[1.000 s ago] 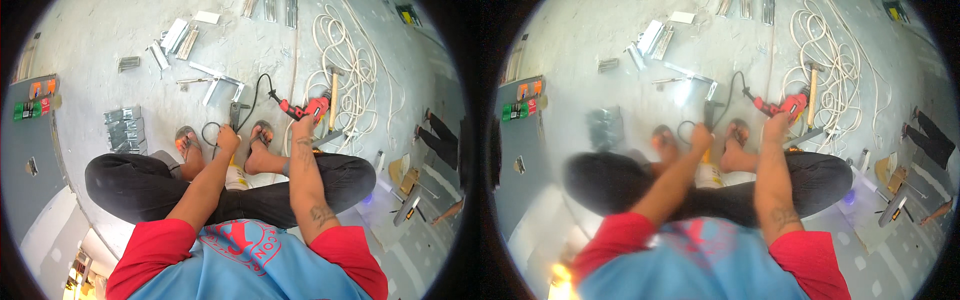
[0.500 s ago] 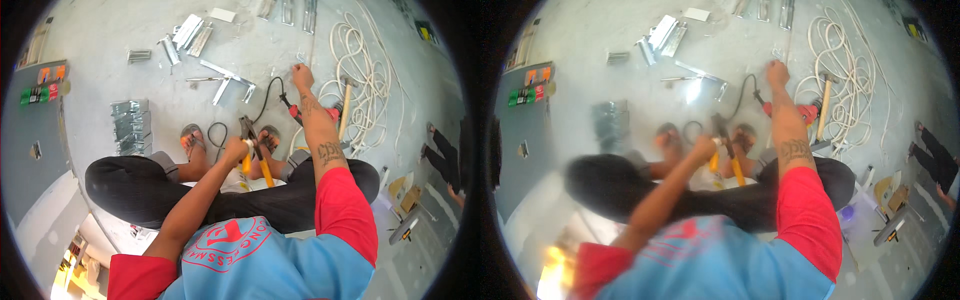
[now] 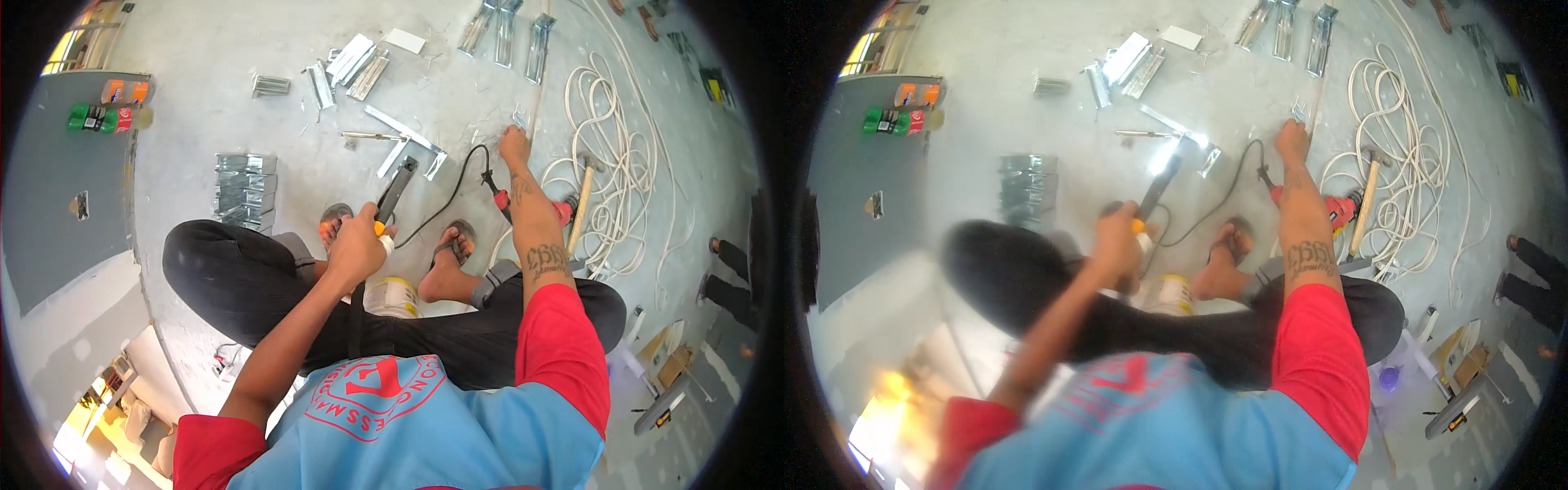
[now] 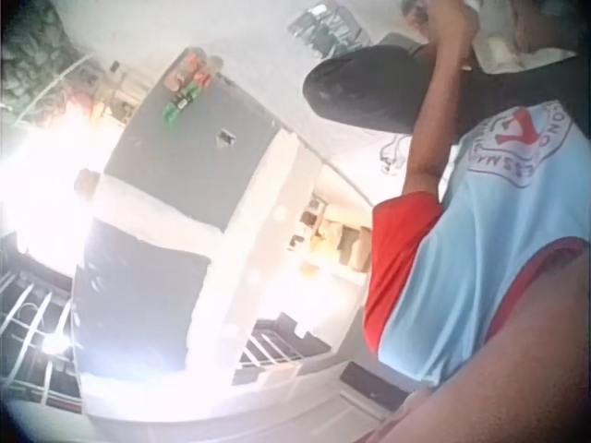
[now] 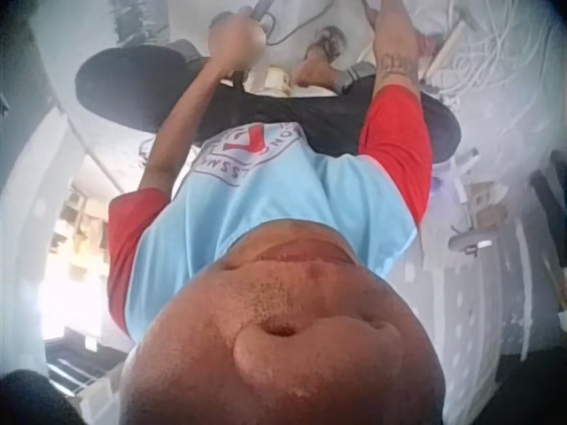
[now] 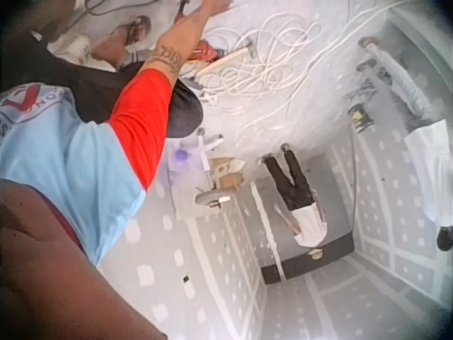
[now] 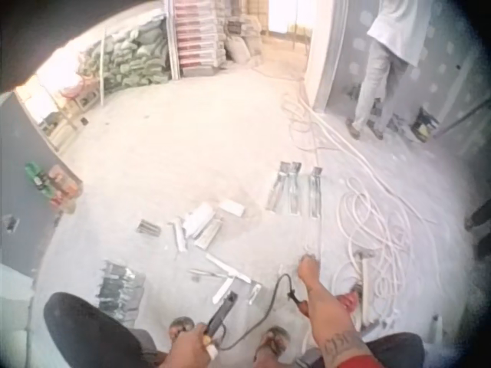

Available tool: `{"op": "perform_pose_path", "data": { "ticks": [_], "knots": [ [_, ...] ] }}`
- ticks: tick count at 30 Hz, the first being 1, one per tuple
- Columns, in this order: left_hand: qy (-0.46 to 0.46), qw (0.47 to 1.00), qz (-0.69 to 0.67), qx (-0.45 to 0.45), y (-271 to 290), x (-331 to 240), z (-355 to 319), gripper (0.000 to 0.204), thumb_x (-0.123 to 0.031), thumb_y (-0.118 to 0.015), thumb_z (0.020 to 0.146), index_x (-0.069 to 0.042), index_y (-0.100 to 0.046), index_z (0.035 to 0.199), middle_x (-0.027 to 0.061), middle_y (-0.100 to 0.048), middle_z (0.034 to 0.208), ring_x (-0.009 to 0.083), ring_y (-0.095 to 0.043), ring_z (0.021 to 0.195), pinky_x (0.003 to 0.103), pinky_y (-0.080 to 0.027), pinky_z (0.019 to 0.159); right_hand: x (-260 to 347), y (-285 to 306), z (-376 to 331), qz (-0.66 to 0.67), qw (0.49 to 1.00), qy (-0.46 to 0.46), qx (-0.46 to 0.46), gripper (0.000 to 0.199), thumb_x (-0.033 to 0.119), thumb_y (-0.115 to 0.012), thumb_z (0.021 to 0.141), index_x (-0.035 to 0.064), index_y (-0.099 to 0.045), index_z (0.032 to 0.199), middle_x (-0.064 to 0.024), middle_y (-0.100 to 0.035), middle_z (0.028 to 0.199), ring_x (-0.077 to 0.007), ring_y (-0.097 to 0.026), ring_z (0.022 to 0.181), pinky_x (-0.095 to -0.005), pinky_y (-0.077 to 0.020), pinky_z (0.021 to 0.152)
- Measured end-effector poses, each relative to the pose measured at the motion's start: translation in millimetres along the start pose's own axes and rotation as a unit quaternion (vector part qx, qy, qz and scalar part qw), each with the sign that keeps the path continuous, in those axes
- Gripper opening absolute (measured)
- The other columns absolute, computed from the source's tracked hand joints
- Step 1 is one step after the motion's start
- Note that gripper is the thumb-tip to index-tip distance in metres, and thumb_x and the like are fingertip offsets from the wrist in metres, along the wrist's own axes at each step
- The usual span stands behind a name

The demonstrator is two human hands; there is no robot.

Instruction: Assembling and fastening small metal framing components using tools.

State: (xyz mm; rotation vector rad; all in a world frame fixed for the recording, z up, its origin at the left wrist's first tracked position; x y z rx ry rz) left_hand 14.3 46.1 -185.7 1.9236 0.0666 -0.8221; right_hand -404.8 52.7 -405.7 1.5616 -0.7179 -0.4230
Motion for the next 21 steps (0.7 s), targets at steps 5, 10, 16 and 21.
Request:
{"op": "perform_pose_path", "data": {
  "ticks": [5, 10, 16, 21],
  "knots": [
    [0.145, 0.974, -0.169, 0.044, 25, -8, 7, 0.046, -0.042, -0.063, 0.088, 0.002, -0.048, 0.084, 0.0125, -0.052, 0.054, 0.025, -0.054, 0.04, 0.036, -0.041, 0.039, 15, 42, -22, 0.143, 0.974, -0.168, -0.059, 0.022, 0.011, -0.056, 0.081, 0.006, -0.06, 0.103, -0.0164, -0.063, 0.094, -0.0327, -0.063, 0.088, -0.0422, -0.0508, 0.076],
    [0.11, 0.931, -0.342, 0.056, 8, -50, 11, 0.044, -0.042, -0.06, 0.09, 0.0, -0.049, 0.082, 0.0063, -0.05, 0.054, 0.0157, -0.05, 0.038, 0.031, -0.036, 0.034, -68, 49, -42, 0.487, 0.771, -0.328, -0.246, 0.028, 0.002, -0.057, 0.08, 0.0, -0.057, 0.108, -0.0107, -0.062, 0.082, -0.0209, -0.063, 0.073, -0.0322, -0.0521, 0.065],
    [-0.068, 0.973, -0.212, -0.059, 55, -68, 16, 0.032, -0.031, -0.063, 0.087, -0.001, -0.058, 0.092, 0.02, -0.059, 0.064, 0.0392, -0.059, 0.063, 0.044, -0.045, 0.059, 71, 196, -138, 0.776, 0.566, -0.207, -0.185, 0.021, 0.005, -0.06, 0.087, -0.0009, -0.054, 0.106, -0.012, -0.064, 0.093, -0.0195, -0.064, 0.081, -0.0305, -0.0526, 0.071],
    [-0.002, 0.992, -0.095, -0.082, 70, -69, 7, 0.05, -0.051, -0.07, 0.076, -0.002, -0.063, 0.086, 0.0182, -0.062, 0.065, 0.0363, -0.062, 0.063, 0.044, -0.046, 0.058, 112, 251, -192, 0.795, 0.573, -0.155, -0.126, 0.019, 0.007, -0.063, 0.088, -0.0015, -0.053, 0.102, -0.0128, -0.064, 0.095, -0.0217, -0.064, 0.087, -0.0316, -0.0542, 0.076]
  ]
}}
Point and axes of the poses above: each hand's wrist, its own z-axis towards the middle knuckle, its own y-axis out of the back of the hand, x = y × z, the point moved 8 cm from there along z, towards the middle knuckle
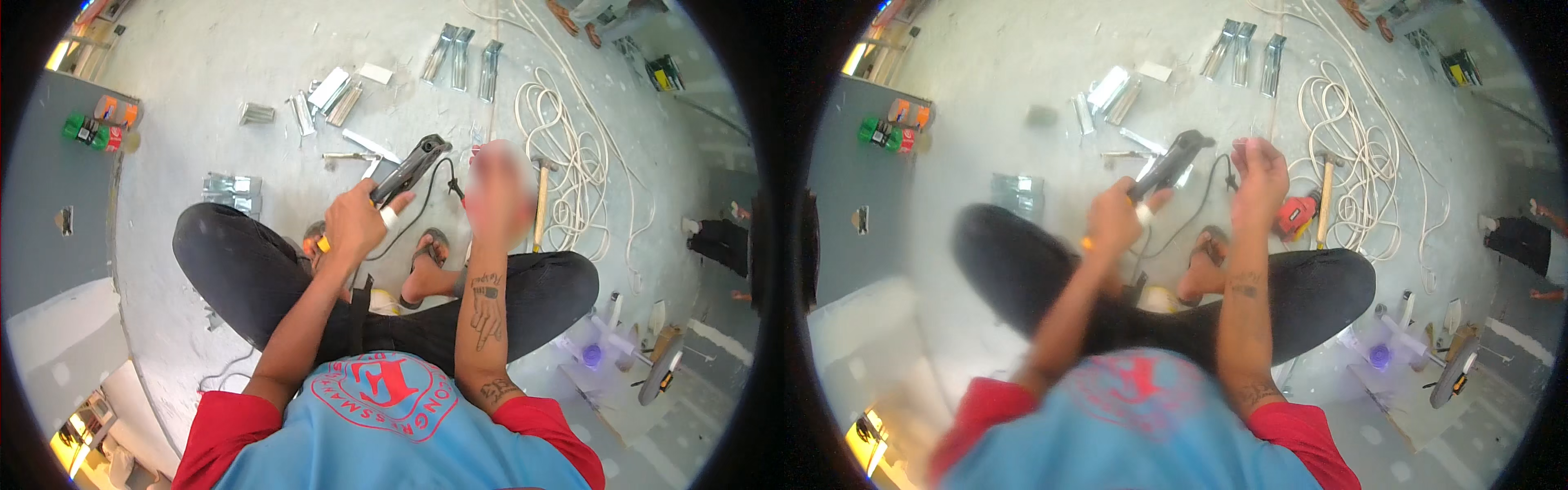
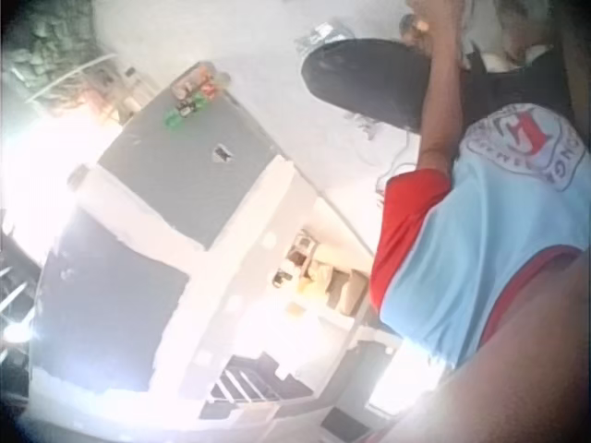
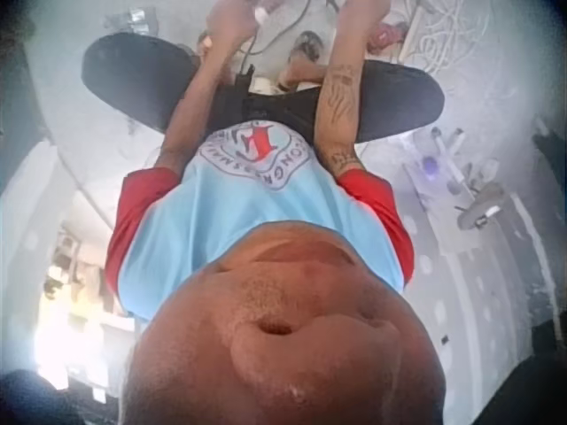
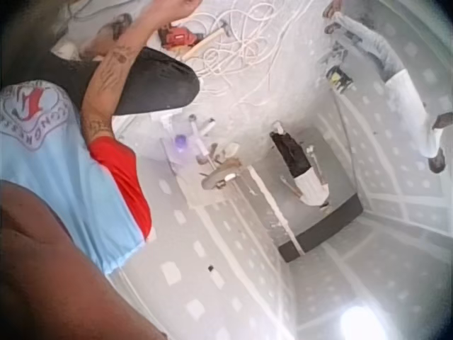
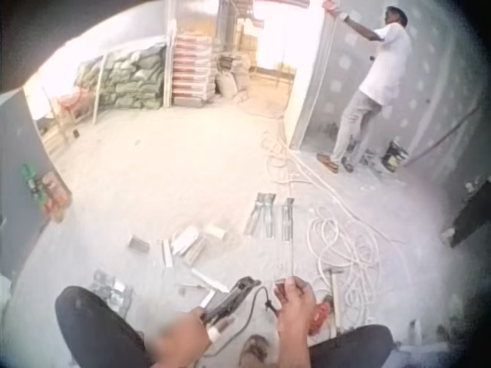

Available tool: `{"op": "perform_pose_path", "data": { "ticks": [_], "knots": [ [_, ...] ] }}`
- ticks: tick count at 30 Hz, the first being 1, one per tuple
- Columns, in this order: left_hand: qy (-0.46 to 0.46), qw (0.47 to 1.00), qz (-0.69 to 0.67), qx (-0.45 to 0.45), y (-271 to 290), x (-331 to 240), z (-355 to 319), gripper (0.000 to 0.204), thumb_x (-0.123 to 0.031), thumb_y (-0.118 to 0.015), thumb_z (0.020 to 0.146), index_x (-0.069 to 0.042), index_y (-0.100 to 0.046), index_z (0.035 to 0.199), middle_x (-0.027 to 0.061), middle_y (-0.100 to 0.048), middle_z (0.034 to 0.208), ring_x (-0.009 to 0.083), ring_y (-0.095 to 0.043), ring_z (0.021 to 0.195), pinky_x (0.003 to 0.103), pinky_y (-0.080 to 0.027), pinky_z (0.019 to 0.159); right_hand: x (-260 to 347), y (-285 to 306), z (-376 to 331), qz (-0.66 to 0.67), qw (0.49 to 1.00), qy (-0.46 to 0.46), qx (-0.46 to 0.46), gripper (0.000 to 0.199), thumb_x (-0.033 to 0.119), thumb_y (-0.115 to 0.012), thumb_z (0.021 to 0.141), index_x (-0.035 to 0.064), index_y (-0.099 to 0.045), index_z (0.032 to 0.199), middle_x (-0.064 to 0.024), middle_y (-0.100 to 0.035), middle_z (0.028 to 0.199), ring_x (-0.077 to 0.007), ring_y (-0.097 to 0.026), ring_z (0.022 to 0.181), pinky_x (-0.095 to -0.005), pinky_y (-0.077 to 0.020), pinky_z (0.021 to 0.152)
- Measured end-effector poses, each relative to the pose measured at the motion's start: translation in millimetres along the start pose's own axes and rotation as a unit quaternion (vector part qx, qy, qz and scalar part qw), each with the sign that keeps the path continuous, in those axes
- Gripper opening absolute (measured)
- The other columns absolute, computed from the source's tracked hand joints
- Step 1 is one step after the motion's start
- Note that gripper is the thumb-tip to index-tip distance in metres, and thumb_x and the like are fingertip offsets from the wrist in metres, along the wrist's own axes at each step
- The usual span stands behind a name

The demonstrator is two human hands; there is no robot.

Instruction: Assembling and fastening small metal framing components using tools.

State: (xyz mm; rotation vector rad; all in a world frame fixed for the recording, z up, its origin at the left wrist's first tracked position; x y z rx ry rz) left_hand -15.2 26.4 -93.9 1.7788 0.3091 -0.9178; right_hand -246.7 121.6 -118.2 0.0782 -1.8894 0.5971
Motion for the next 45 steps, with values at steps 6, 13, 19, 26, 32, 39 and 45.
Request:
{"op": "perform_pose_path", "data": {
  "ticks": [6, 13, 19, 26, 32, 39, 45],
  "knots": [
    [0.043, 0.995, -0.078, 0.051, -14, 28, 0, 0.058, -0.06, -0.07, 0.072, -0.002, -0.067, 0.068, 0.0143, -0.055, 0.053, 0.0278, -0.053, 0.049, 0.04, -0.042, 0.052, 47, -41, -45, 0.024, 0.991, 0.12, 0.053, 0.015, 0.005, -0.063, 0.088, -0.0009, -0.052, 0.096, -0.0176, -0.065, 0.095, -0.024, -0.065, 0.09, -0.0311, -0.0549, 0.079],
    [0.175, 0.92, -0.325, 0.133, -40, 45, -4, 0.054, -0.046, -0.072, 0.08, -0.001, -0.054, 0.056, -0.0012, -0.043, 0.047, 0.0088, -0.04, 0.041, 0.029, -0.029, 0.038, 82, -48, -65, -0.028, 0.968, 0.244, 0.055, 0.011, 0.002, -0.061, 0.089, -0.0012, -0.051, 0.093, -0.0153, -0.063, 0.09, -0.0323, -0.066, 0.092, -0.0374, -0.058, 0.08],
    [0.246, 0.81, -0.5, 0.182, -60, 39, -19, 0.047, -0.048, -0.069, 0.082, -0.006, -0.056, 0.065, -0.0034, -0.04, 0.046, 0.0062, -0.038, 0.035, 0.023, -0.025, 0.034, 67, -62, -70, -0.006, 0.974, 0.205, 0.097, 0.014, 0.003, -0.062, 0.088, -0.0034, -0.049, 0.09, -0.0148, -0.059, 0.088, -0.0341, -0.067, 0.091, -0.0413, -0.0595, 0.078],
    [0.283, 0.734, -0.542, 0.295, -78, 36, -31, 0.049, -0.053, -0.068, 0.081, -0.009, -0.053, 0.064, -0.0038, -0.043, 0.048, 0.0061, -0.038, 0.035, 0.021, -0.023, 0.033, 64, -68, -78, 0.01, 0.976, 0.189, 0.106, 0.014, 0.004, -0.061, 0.089, -0.0021, -0.049, 0.092, -0.0167, -0.062, 0.089, -0.0352, -0.067, 0.09, -0.043, -0.06, 0.077],
    [0.282, 0.727, -0.55, 0.3, -74, 29, -35, 0.049, -0.054, -0.068, 0.081, -0.009, -0.054, 0.066, -0.0039, -0.042, 0.047, 0.0051, -0.038, 0.035, 0.021, -0.023, 0.033, 62, -65, -78, 0.051, 0.977, 0.174, 0.108, 0.012, 0.004, -0.06, 0.09, -0.0006, -0.049, 0.093, -0.0168, -0.064, 0.09, -0.0347, -0.067, 0.091, -0.044, -0.0599, 0.077],
    [0.28, 0.737, -0.547, 0.281, -77, 33, -34, 0.051, -0.056, -0.068, 0.079, -0.008, -0.055, 0.067, -0.0034, -0.044, 0.049, 0.0052, -0.038, 0.035, 0.021, -0.024, 0.033, 66, -68, -81, -0.011, 0.977, 0.196, 0.088, 0.014, 0.003, -0.063, 0.088, -0.0011, -0.049, 0.091, -0.0156, -0.062, 0.09, -0.0303, -0.067, 0.093, -0.0429, -0.0603, 0.077],
    [0.277, 0.76, -0.535, 0.243, -67, 36, -28, 0.049, -0.054, -0.068, 0.081, -0.008, -0.056, 0.067, -0.0027, -0.046, 0.05, 0.0055, -0.038, 0.035, 0.021, -0.024, 0.033, 46, -67, -71, -0.127, 0.97, 0.161, 0.132, 0.017, 0.01, -0.066, 0.088, 0.0012, -0.053, 0.095, -0.0106, -0.061, 0.093, -0.0233, -0.061, 0.105, -0.0348, -0.0567, 0.076]
  ]
}}
Point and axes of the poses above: each hand's wrist, its own z-axis towards the middle knuckle, its own y-axis out of the back of the hand, x = y × z, the point moved 8 cm from there along z, towards the middle knuckle
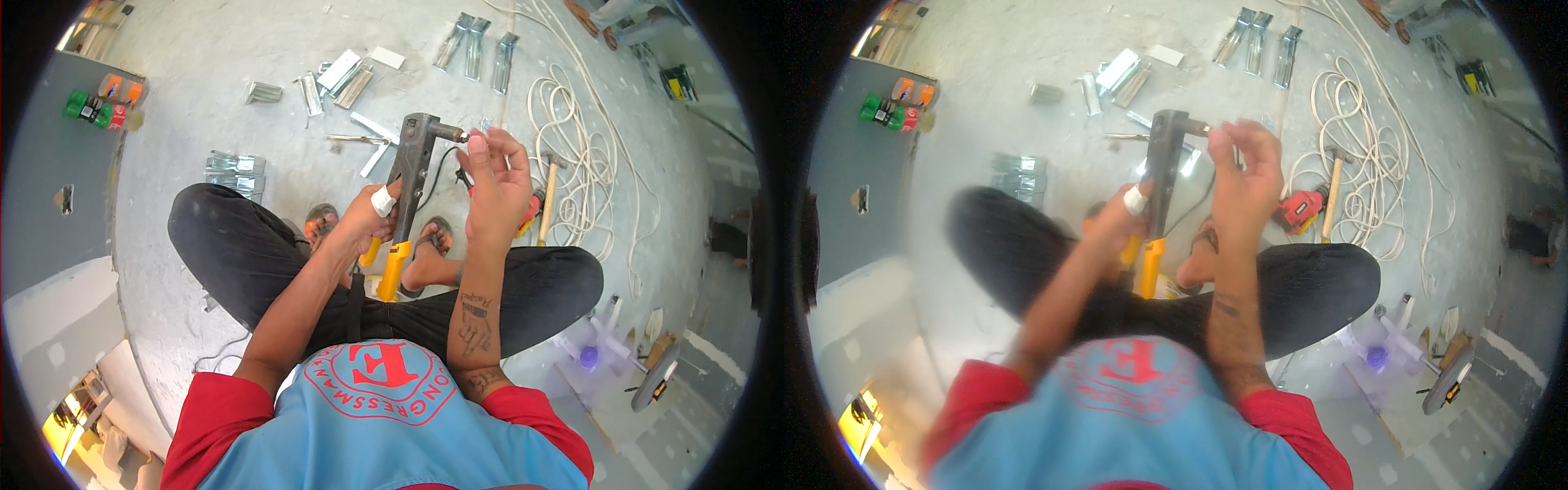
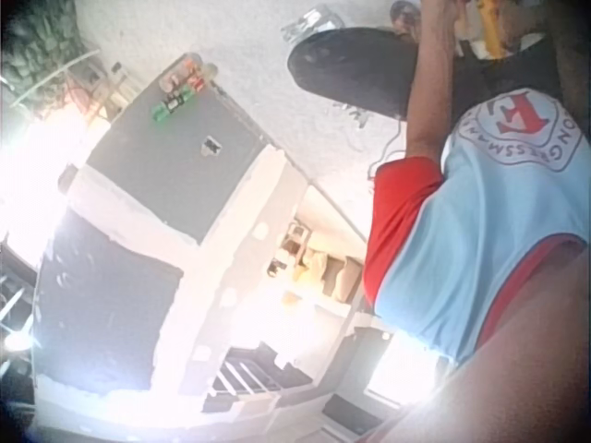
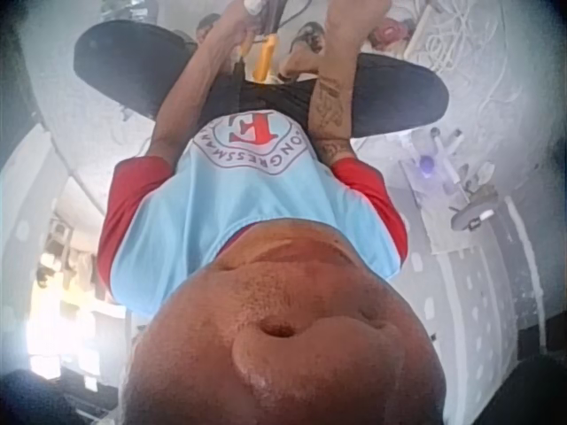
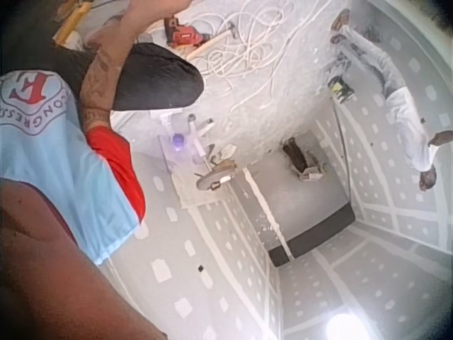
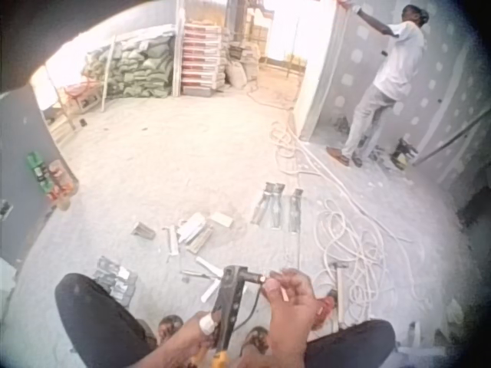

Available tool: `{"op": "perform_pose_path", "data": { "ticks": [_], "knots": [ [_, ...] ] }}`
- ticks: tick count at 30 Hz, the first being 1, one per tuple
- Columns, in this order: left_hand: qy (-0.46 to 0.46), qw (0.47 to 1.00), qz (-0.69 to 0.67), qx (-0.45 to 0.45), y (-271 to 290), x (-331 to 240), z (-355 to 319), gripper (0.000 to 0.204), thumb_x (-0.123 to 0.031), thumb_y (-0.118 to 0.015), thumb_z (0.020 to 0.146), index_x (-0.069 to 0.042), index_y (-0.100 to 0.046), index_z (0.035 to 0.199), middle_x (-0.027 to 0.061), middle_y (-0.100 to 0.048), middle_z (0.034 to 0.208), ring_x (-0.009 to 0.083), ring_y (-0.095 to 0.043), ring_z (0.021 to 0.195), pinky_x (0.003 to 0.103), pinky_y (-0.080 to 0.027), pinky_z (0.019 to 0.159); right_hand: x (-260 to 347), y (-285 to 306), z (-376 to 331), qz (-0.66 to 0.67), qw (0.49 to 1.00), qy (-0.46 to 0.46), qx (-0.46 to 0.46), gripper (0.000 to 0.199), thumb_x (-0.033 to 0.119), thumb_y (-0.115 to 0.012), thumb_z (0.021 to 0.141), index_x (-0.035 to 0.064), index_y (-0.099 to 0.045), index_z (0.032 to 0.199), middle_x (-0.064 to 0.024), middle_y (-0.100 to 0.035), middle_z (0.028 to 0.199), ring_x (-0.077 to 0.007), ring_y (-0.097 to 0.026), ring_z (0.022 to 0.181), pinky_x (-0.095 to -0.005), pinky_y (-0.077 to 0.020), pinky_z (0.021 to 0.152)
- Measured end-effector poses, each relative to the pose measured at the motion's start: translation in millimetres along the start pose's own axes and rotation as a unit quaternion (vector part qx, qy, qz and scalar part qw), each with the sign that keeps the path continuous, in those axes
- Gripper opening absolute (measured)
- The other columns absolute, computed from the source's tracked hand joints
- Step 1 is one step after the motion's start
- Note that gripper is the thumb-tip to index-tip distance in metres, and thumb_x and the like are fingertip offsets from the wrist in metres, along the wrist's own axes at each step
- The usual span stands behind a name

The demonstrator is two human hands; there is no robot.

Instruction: Assembling and fastening small metal framing components using tools.

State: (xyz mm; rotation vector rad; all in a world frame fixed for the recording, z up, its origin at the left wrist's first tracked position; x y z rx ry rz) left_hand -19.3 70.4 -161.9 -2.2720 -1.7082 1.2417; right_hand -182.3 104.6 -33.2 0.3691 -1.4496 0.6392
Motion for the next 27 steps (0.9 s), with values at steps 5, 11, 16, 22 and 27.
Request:
{"op": "perform_pose_path", "data": {
  "ticks": [5, 11, 16, 22, 27],
  "knots": [
    [-0.014, 0.997, -0.071, -0.025, -5, -11, -3, 0.046, -0.051, -0.068, 0.082, -0.009, -0.056, 0.067, -0.0018, -0.047, 0.052, 0.0057, -0.038, 0.036, 0.022, -0.025, 0.034, -37, -17, -64, -0.371, 0.901, -0.124, 0.186, 0.024, 0.022, -0.066, 0.089, 0.004, -0.054, 0.098, -0.0033, -0.057, 0.081, -0.0122, -0.059, 0.077, -0.027, -0.0462, 0.06],
    [-0.052, 0.985, 0.138, -0.087, 17, -39, -6, 0.045, -0.05, -0.069, 0.08, -0.005, -0.061, 0.082, -0.0003, -0.051, 0.063, 0.0096, -0.048, 0.053, 0.025, -0.034, 0.045, -59, -10, -91, -0.264, 0.922, -0.184, 0.218, 0.021, 0.02, -0.065, 0.088, 0.0051, -0.053, 0.097, 0.0035, -0.051, 0.061, -0.0066, -0.045, 0.044, -0.0227, -0.0393, 0.045],
    [-0.123, 0.968, 0.2, -0.087, 13, -68, -11, 0.051, -0.048, -0.075, 0.076, -0.005, -0.056, 0.06, 0.0003, -0.048, 0.05, 0.0079, -0.042, 0.039, 0.024, -0.029, 0.037, -13, 11, -81, -0.121, 0.923, -0.296, 0.215, 0.015, 0.014, -0.063, 0.088, 0.0017, -0.055, 0.091, 0.0001, -0.055, 0.065, -0.0063, -0.051, 0.054, -0.0219, -0.0398, 0.049],
    [-0.164, 0.97, 0.18, -0.02, 4, -66, -4, 0.048, -0.047, -0.068, 0.083, -0.002, -0.061, 0.067, 0.0013, -0.05, 0.052, 0.0088, -0.047, 0.042, 0.024, -0.036, 0.04, 15, 5, -76, -0.1, 0.927, -0.304, 0.197, 0.013, 0.012, -0.062, 0.089, 0.0015, -0.054, 0.091, -0.0014, -0.056, 0.065, -0.0065, -0.054, 0.054, -0.0222, -0.041, 0.049],
    [-0.227, 0.969, 0.089, 0.044, -7, -55, 3, 0.053, -0.048, -0.063, 0.087, 0.001, -0.056, 0.107, 0.0071, -0.058, 0.087, 0.0124, -0.057, 0.074, 0.028, -0.047, 0.069, -14, -2, -74, -0.143, 0.948, -0.236, 0.156, 0.018, 0.019, -0.058, 0.093, 0.0007, -0.055, 0.093, -0.0065, -0.057, 0.065, -0.0119, -0.059, 0.056, -0.0268, -0.0431, 0.05]
  ]
}}
Point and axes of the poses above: each hand's wrist, its own z-axis towards the middle knuckle, its own y-axis out of the back of the hand, x = y × z, the point moved 8 cm from there along z, towards the middle knuckle
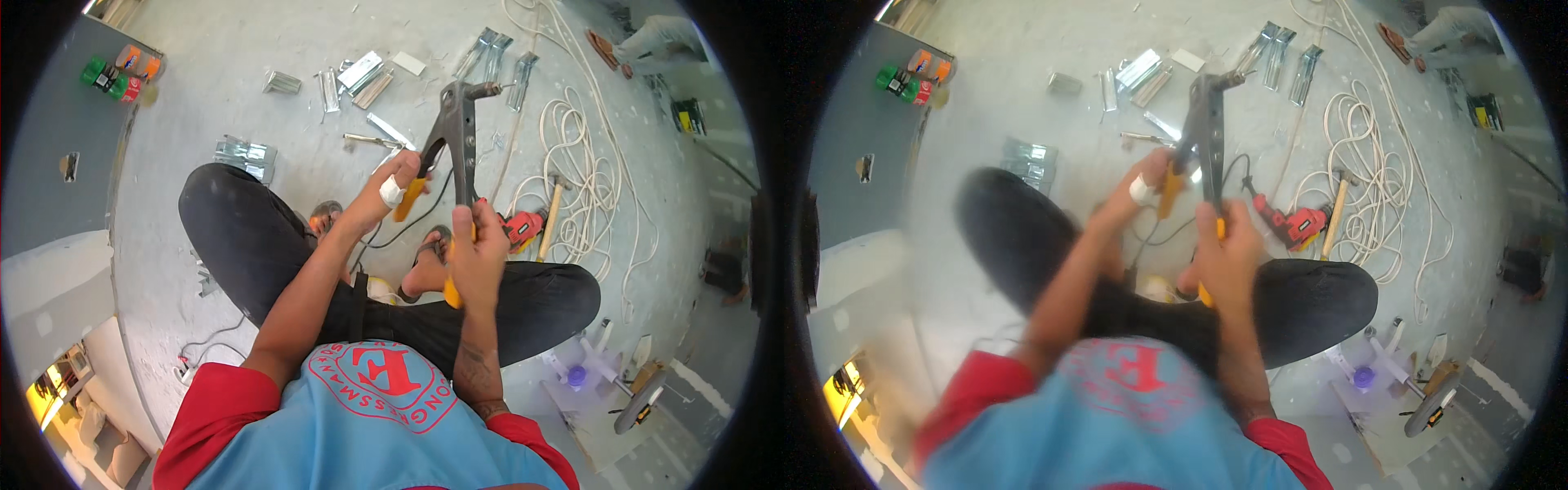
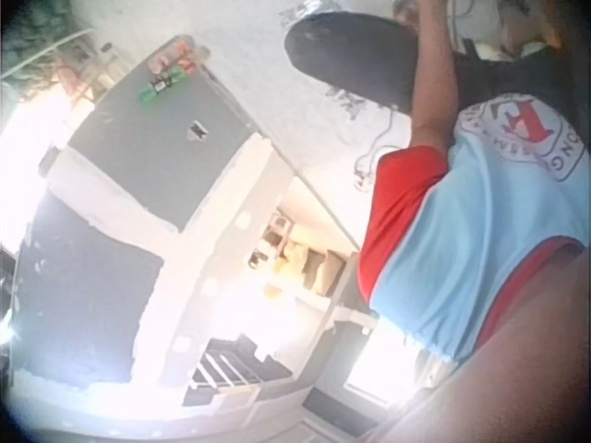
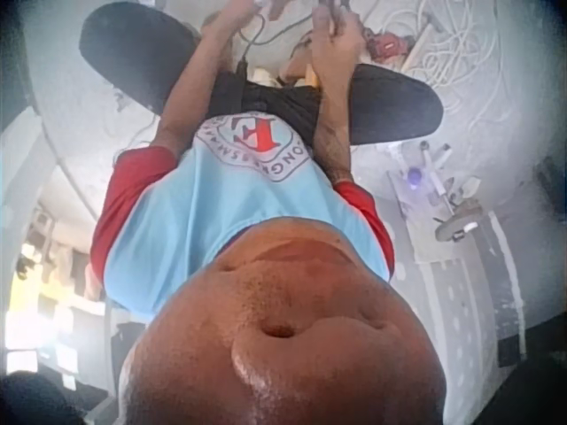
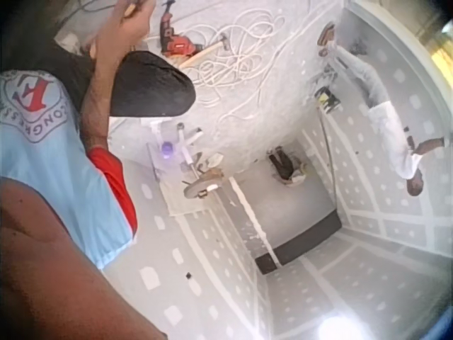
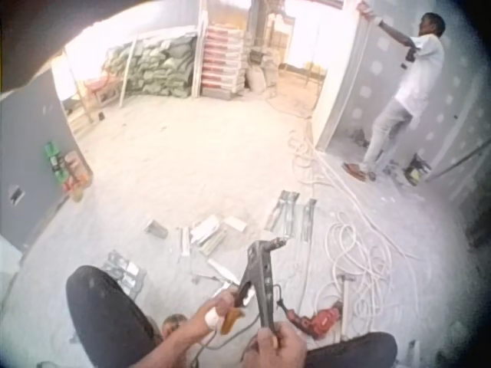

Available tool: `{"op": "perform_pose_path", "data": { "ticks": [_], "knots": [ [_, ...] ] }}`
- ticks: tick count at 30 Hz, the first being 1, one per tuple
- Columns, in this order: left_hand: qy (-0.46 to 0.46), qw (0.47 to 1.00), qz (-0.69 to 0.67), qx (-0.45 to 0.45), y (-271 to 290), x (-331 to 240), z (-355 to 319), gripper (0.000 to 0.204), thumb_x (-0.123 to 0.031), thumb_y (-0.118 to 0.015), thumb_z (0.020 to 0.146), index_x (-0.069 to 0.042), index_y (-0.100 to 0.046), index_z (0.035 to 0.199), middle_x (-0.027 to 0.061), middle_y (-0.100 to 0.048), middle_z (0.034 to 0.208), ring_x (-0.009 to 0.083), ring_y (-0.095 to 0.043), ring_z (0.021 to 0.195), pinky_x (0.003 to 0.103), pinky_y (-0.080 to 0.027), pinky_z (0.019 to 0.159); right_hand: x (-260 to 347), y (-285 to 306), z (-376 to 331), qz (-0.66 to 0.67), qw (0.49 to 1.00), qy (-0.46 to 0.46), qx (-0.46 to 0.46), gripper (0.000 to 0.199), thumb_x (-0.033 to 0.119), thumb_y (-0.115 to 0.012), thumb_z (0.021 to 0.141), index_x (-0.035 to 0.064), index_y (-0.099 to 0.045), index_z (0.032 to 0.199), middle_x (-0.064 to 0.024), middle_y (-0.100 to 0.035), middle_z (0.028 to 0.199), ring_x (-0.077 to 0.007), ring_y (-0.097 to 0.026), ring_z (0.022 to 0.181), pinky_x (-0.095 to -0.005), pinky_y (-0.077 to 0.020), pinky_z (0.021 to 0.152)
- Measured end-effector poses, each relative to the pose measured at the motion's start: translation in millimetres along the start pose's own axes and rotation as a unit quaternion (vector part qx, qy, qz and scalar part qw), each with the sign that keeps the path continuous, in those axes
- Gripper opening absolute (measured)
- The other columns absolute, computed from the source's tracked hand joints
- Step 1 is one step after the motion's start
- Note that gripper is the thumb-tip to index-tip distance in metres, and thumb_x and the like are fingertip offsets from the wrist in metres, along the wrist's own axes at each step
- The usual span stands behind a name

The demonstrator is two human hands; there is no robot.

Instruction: Assembling and fastening small metal framing components using tools.

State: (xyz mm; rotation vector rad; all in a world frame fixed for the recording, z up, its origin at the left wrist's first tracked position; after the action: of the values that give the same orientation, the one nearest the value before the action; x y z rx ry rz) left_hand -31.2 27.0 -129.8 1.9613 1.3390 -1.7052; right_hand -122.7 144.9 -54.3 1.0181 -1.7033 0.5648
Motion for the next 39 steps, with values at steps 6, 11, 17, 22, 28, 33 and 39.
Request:
{"op": "perform_pose_path", "data": {
  "ticks": [6, 11, 17, 22, 28, 33, 39],
  "knots": [
    [0.084, 0.996, 0.016, -0.015, -15, 29, -13, 0.071, -0.049, -0.069, 0.078, 0.002, -0.046, 0.122, 0.0099, -0.054, 0.102, 0.0162, -0.055, 0.088, 0.031, -0.048, 0.082, -68, 0, 30, -0.185, 0.976, 0.076, -0.089, 0.032, 0.028, -0.042, 0.1, 0.0008, -0.058, 0.101, -0.0044, -0.057, 0.074, -0.0116, -0.053, 0.064, -0.0282, -0.0431, 0.059],
    [0.184, 0.967, -0.15, 0.088, -31, 48, -22, 0.061, -0.043, -0.072, 0.076, 0.0, -0.05, 0.113, 0.0134, -0.057, 0.103, 0.0205, -0.061, 0.084, 0.033, -0.054, 0.07, -99, 19, 91, 0.17, 0.981, -0.092, 0.005, 0.048, 0.045, -0.041, 0.098, 0.002, -0.055, 0.115, -0.0117, -0.062, 0.099, -0.0199, -0.062, 0.089, -0.0353, -0.0502, 0.078],
    [0.277, 0.954, 0.026, 0.116, -16, 71, -19, 0.055, -0.056, -0.065, 0.08, -0.003, -0.064, 0.093, 0.0083, -0.065, 0.075, 0.024, -0.066, 0.064, 0.037, -0.054, 0.06, -88, -10, 97, 0.427, 0.878, -0.106, 0.189, 0.046, 0.035, -0.047, 0.096, 0.0032, -0.044, 0.129, -0.0169, -0.06, 0.112, -0.0314, -0.059, 0.107, -0.0486, -0.047, 0.095],
    [0.161, 0.897, 0.407, -0.057, 43, 128, 9, 0.063, -0.059, -0.046, 0.089, 0.001, -0.064, 0.09, 0.0198, -0.067, 0.082, 0.0351, -0.067, 0.077, 0.046, -0.051, 0.066, -132, -25, 136, 0.375, 0.908, -0.145, 0.12, 0.042, 0.027, -0.055, 0.092, 0.008, -0.045, 0.128, -0.0205, -0.058, 0.116, -0.0342, -0.059, 0.107, -0.0538, -0.0475, 0.093],
    [0.109, 0.898, 0.354, -0.237, 66, 211, 30, 0.061, -0.052, -0.036, 0.095, 0.003, -0.062, 0.09, 0.0278, -0.065, 0.089, 0.0461, -0.061, 0.087, 0.053, -0.046, 0.074, -202, -58, 172, 0.193, 0.948, -0.224, 0.113, 0.029, 0.026, -0.06, 0.09, 0.0044, -0.054, 0.108, -0.0139, -0.065, 0.088, -0.0234, -0.066, 0.07, -0.0347, -0.0556, 0.061],
    [0.171, 0.922, 0.255, -0.235, 45, 226, 22, 0.055, -0.048, -0.033, 0.098, 0.002, -0.055, 0.095, 0.0296, -0.063, 0.088, 0.0475, -0.06, 0.088, 0.055, -0.045, 0.075, -229, -47, 185, -0.008, 0.977, -0.193, 0.086, 0.02, 0.022, -0.057, 0.092, 0.0053, -0.05, 0.101, -0.0102, -0.061, 0.08, -0.0216, -0.064, 0.066, -0.0339, -0.0525, 0.054],
    [0.17, 0.92, 0.261, -0.239, 56, 239, 21, 0.051, -0.045, -0.031, 0.099, 0.002, -0.052, 0.099, 0.0307, -0.063, 0.091, 0.0489, -0.058, 0.09, 0.054, -0.044, 0.076, -241, -61, 186, -0.05, 0.971, -0.218, 0.089, 0.02, 0.023, -0.054, 0.093, 0.0063, -0.048, 0.101, -0.0115, -0.061, 0.077, -0.0229, -0.062, 0.062, -0.0365, -0.0516, 0.051]
  ]
}}
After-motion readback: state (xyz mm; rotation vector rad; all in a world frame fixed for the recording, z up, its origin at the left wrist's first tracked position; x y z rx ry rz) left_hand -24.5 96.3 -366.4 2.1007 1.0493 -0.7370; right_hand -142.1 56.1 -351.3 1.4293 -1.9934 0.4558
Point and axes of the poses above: each hand's wrist, its own z-axis towards the middle knuckle, its own y-axis out of the back of the hand, x = y × z, the point moved 8 cm from there along z, towards the middle knuckle
